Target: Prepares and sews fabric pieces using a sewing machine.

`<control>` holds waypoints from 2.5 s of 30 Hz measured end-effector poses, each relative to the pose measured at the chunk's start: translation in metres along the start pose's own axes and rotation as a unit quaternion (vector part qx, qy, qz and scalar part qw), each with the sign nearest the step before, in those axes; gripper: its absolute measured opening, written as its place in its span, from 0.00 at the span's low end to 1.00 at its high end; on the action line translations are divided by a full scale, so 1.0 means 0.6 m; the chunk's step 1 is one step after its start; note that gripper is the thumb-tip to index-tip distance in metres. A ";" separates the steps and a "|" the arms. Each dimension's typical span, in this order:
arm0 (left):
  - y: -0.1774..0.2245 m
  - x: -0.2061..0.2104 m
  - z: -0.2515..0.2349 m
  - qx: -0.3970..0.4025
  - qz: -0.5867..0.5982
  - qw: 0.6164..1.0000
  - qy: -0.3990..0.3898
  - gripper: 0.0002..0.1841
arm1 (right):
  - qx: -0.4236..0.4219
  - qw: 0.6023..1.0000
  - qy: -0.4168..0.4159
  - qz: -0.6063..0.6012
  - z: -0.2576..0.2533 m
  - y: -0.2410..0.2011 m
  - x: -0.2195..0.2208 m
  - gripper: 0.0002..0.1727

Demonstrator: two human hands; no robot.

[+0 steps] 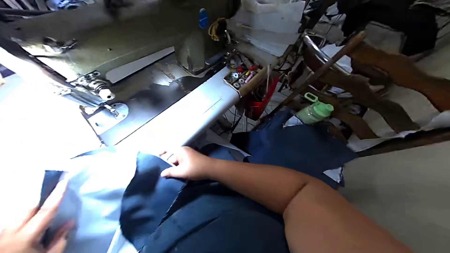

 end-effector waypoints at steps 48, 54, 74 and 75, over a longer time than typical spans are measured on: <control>-0.202 -0.118 0.148 0.062 0.005 0.837 0.544 0.13 | -0.445 0.862 0.074 0.230 -0.150 -0.202 0.016 0.07; -0.157 0.110 0.148 -0.129 -0.020 0.971 0.200 0.43 | -0.245 0.880 -0.039 0.405 -0.139 0.024 0.048 0.22; 0.002 0.129 -0.145 0.095 0.042 0.984 0.147 0.18 | -0.216 0.891 0.049 0.395 -0.092 0.051 0.038 0.19; 0.006 0.130 -0.146 0.103 0.025 0.982 0.159 0.17 | -0.218 0.890 0.052 0.396 -0.092 0.052 0.037 0.18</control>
Point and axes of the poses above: each hand's wrist, its own z-axis away from the middle knuckle, its own x-axis out of the palm, y = z × x, the point moved 2 cm from there along -z, towards the middle knuckle
